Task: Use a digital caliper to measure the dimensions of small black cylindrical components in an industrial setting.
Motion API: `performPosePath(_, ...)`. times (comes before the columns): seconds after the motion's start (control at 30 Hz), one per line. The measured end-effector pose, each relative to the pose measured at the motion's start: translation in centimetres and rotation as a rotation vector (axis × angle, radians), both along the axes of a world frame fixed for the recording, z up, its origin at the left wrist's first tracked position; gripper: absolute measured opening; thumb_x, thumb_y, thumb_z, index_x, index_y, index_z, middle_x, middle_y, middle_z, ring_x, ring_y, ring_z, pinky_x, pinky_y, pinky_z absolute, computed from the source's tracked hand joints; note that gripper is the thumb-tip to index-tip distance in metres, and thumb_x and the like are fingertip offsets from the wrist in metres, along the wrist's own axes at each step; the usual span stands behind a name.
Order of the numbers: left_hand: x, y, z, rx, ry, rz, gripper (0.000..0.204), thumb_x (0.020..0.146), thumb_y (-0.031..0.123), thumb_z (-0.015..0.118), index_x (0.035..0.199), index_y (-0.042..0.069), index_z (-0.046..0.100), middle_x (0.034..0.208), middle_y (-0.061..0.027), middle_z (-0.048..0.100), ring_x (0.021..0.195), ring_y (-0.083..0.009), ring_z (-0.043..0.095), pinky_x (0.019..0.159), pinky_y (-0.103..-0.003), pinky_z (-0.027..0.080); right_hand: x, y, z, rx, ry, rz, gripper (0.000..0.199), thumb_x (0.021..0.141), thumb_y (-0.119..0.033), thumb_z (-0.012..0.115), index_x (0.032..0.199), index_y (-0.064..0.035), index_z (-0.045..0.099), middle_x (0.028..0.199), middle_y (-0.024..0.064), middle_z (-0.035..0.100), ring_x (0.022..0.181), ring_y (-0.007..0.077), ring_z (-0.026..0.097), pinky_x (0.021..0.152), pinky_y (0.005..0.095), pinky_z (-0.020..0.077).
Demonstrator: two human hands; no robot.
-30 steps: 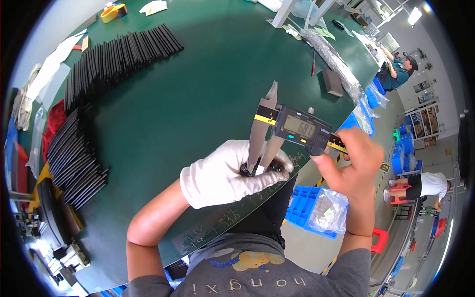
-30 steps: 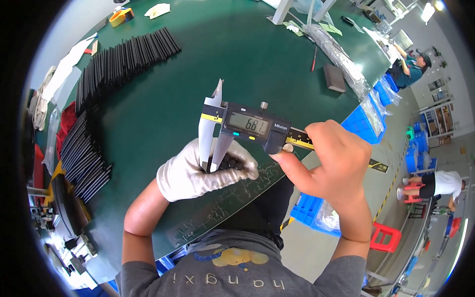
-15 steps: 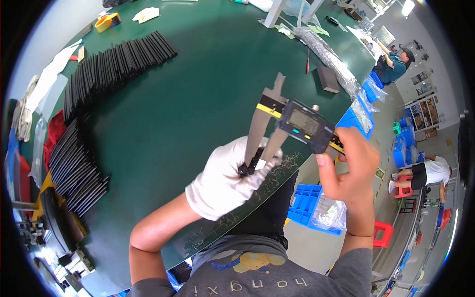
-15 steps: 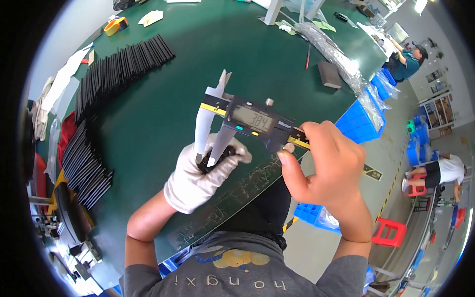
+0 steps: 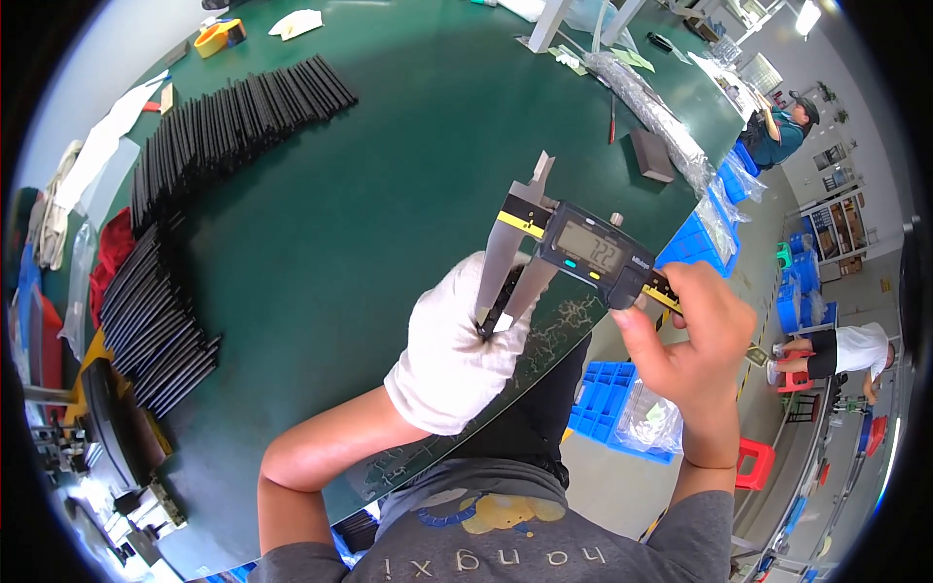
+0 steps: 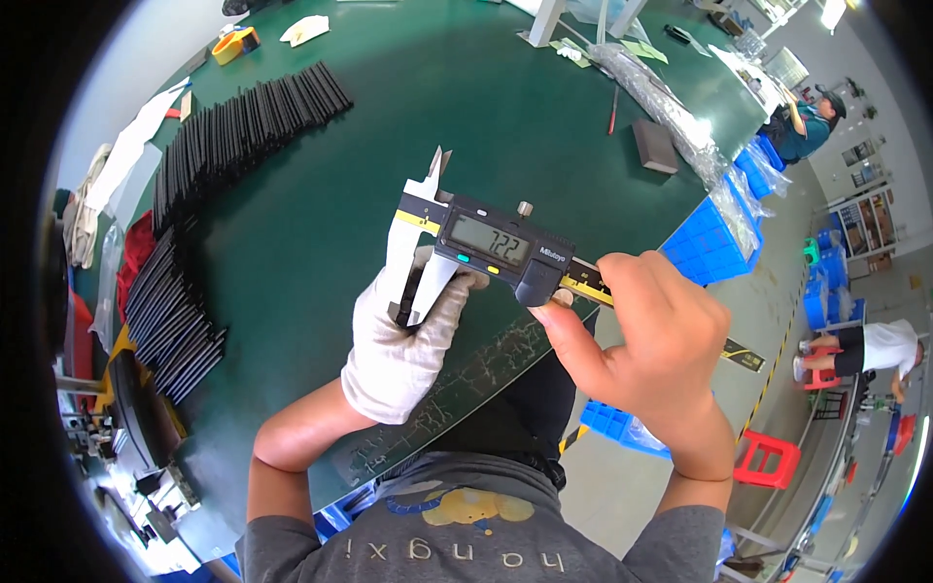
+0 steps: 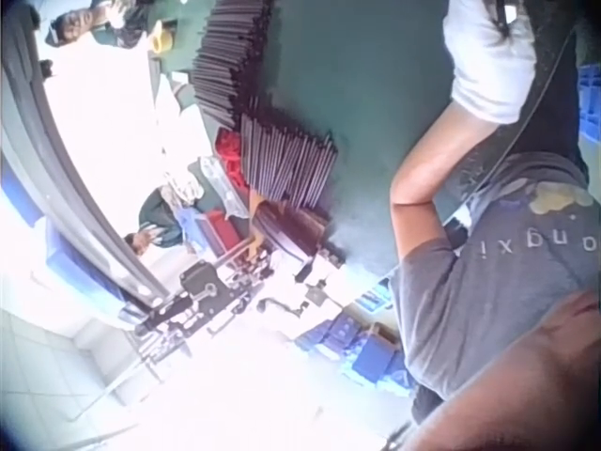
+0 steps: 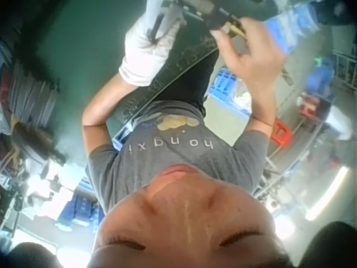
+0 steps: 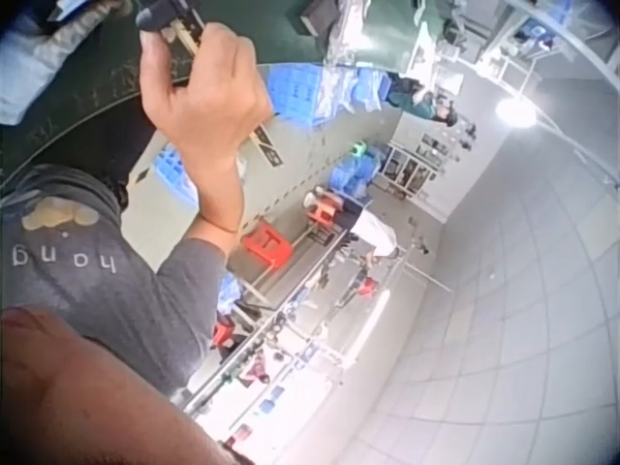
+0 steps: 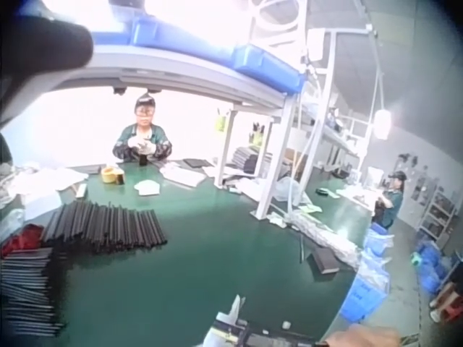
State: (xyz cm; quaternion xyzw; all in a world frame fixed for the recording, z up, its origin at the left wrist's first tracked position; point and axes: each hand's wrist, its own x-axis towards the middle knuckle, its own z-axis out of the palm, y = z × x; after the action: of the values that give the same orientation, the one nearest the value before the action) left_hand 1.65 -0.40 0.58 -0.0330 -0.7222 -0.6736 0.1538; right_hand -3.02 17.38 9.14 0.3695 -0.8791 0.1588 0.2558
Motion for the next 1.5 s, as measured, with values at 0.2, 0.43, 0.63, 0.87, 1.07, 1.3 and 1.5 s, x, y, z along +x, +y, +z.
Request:
performPosePath(0.2,-0.3,0.1,0.1,0.020,0.039,0.020,0.014,0.086,0.000,0.056,0.100,0.002,0.061,0.087,-0.0029,0.064,0.078,-0.0089,0.058,0.072,-0.023,0.046,0.1,-0.3,0.8,0.030,0.038,-0.047,0.035,0.061,-0.027,0.079,0.073,-0.0041,0.055,0.058,0.0048,0.052,0.045,0.0193,0.048,0.040,0.0279,0.0356)
performPosePath(0.43,0.0,0.0,0.2,0.028,0.057,0.023,0.013,0.087,0.001,0.056,0.098,0.002,0.061,0.088,-0.0038,0.065,0.078,-0.0085,0.058,0.071,-0.022,0.046,-0.3,-0.4,0.4,0.027,0.108,-0.012,0.036,0.060,-0.029,0.080,0.067,-0.0060,0.053,0.053,0.0028,0.046,0.042,0.0182,0.044,0.037,0.0290,0.0308)
performPosePath(0.63,0.4,0.0,-0.5,0.038,0.054,-0.007,0.013,0.087,0.002,0.056,0.100,0.001,0.059,0.089,-0.0054,0.065,0.081,-0.0099,0.060,0.075,-0.023,0.046,0.4,0.0,-0.1,0.016,0.059,-0.011,0.034,0.063,-0.027,0.077,0.068,-0.0058,0.052,0.054,0.0042,0.046,0.043,0.0189,0.045,0.038,0.0289,0.0313)
performPosePath(0.87,-2.8,-2.6,-0.9,0.326,0.005,0.212,0.016,0.092,0.018,0.052,0.090,0.002,0.052,0.080,-0.0062,0.060,0.067,-0.0091,0.053,0.068,-0.028,0.046,-0.4,3.3,-5.7,-0.608,-0.612,-0.108,0.023,0.080,-0.021,0.066,0.082,0.0000,0.056,0.065,0.0016,0.051,0.052,0.0069,0.041,0.047,0.0223,0.0328)
performPosePath(1.07,-4.2,-4.4,-2.5,1.318,-0.421,0.518,0.017,0.092,0.012,0.045,0.076,0.007,0.047,0.064,-0.0048,0.048,0.062,-0.0171,0.049,0.078,-0.039,0.048,1.0,2.1,-12.9,-0.990,-0.921,-0.080,0.020,0.077,-0.015,0.067,0.080,-0.0003,0.054,0.063,-0.0054,0.040,0.058,0.0032,0.036,0.051,0.0208,0.0302)
performPosePath(1.3,-3.0,1.9,-3.6,1.720,-0.550,0.533,0.023,0.093,0.017,0.043,0.072,0.008,0.046,0.058,-0.0029,0.043,0.055,-0.0178,0.045,0.076,-0.041,0.048,2.9,0.5,-14.9,-1.212,-0.820,0.032,0.067,0.049,-0.022,0.088,0.103,0.0005,0.056,0.068,-0.0090,0.040,0.055,-0.0009,0.031,0.048,0.0149,0.0238)
performPosePath(1.5,-4.1,5.3,-3.0,1.724,-0.628,0.500,0.015,0.093,0.018,0.048,0.081,0.009,0.047,0.054,-0.0007,0.039,0.051,-0.0158,0.042,0.066,-0.037,0.048,2.6,2.1,-14.8,-1.290,-0.645,0.060,0.063,0.054,-0.018,0.085,0.106,0.0006,0.054,0.071,-0.0045,0.049,0.057,0.0013,0.041,0.049,0.0147,0.0306)
